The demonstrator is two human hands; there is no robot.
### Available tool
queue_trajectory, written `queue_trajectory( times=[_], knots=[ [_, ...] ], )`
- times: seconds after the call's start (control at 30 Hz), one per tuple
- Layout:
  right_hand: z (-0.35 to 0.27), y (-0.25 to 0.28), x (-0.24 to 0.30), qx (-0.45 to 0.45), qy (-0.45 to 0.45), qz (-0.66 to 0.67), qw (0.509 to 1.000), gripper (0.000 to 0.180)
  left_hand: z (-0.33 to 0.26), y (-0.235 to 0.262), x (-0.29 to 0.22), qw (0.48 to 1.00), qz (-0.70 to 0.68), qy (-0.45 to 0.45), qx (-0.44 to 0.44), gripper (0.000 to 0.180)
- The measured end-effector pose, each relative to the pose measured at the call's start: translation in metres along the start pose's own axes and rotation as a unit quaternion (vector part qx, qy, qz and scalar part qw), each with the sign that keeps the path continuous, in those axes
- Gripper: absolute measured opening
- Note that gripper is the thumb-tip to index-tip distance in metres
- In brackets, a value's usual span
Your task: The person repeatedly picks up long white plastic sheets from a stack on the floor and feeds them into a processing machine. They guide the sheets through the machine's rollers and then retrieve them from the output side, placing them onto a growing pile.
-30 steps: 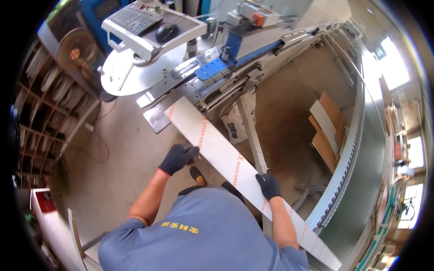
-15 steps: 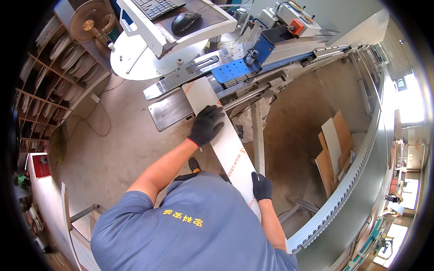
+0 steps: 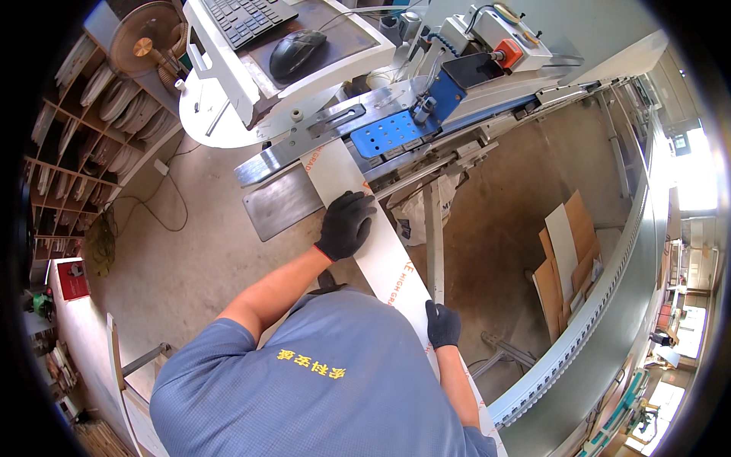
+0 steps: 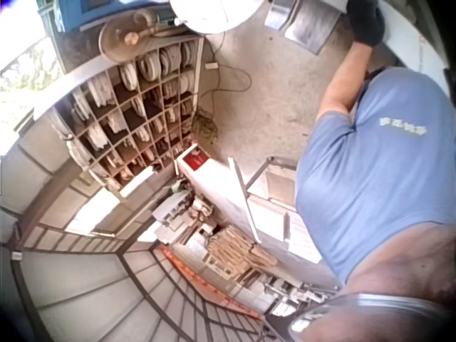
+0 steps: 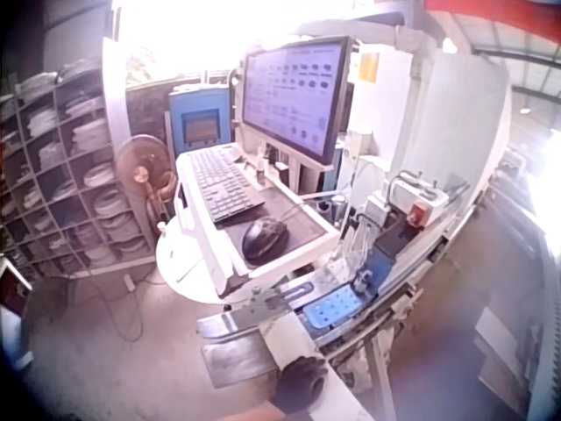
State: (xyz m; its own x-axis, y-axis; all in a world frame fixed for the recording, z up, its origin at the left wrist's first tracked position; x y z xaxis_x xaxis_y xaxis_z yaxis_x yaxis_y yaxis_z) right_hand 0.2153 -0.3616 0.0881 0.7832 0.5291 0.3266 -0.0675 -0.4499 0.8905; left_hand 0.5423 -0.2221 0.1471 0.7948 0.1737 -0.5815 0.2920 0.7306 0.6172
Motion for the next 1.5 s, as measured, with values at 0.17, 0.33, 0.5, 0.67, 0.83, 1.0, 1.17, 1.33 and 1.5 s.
queue_trajectory(
  times=[0.17,0.33,0.5,0.67,0.83,1.0,1.17,1.33,1.5],
  knots=[
    [0.007,-0.005,-0.012,0.017,-0.024,-0.010,1.000,0.053,0.005,-0.001,-0.002,1.000,-0.007,-0.009,-0.013,0.015],
    [0.017,-0.001,-0.021,0.015,-0.029,-0.005,0.999,0.053,0.014,-0.008,-0.007,1.000,-0.005,-0.017,-0.018,0.014],
    [0.017,0.000,-0.029,0.036,-0.037,0.009,0.999,0.047,0.018,-0.025,-0.012,0.998,0.008,-0.049,-0.035,0.014],
    [0.017,0.025,-0.009,0.078,-0.078,0.019,0.994,0.065,0.013,-0.027,-0.011,0.997,-0.004,-0.074,-0.019,0.013],
    [0.015,0.020,-0.016,0.098,-0.080,0.032,0.991,0.069,0.012,-0.031,-0.019,0.996,0.006,-0.083,-0.021,0.012],
    [0.012,0.021,-0.015,0.086,-0.068,0.059,0.992,0.069,0.012,-0.032,-0.021,0.996,-0.002,-0.092,-0.019,0.014],
    [0.007,0.027,-0.009,0.109,-0.086,0.054,0.989,0.068,0.013,-0.030,-0.022,0.995,-0.008,-0.094,-0.014,0.014],
    [0.007,0.028,-0.010,0.107,-0.092,0.054,0.989,0.068,0.011,-0.030,-0.021,0.995,-0.007,-0.094,-0.015,0.014],
    [0.008,0.025,-0.012,0.102,-0.087,0.057,0.989,0.070,0.010,-0.031,-0.020,0.995,-0.002,-0.093,-0.019,0.014]
  ],
)
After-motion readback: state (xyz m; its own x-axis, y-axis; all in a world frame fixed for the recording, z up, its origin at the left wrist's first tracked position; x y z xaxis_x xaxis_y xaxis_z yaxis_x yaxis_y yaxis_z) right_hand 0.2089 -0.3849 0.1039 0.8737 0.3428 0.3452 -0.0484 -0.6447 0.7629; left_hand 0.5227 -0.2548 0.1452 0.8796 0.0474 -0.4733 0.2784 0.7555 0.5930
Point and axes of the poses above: each hand's wrist, its own z-axis towards the middle knuckle, its own y-axis out of the back of the hand, x = y × z, the point moved 9 cm from there along z, towards the middle knuckle, and after that the axes turned 1 degree about -x, right-handed, at the moved point
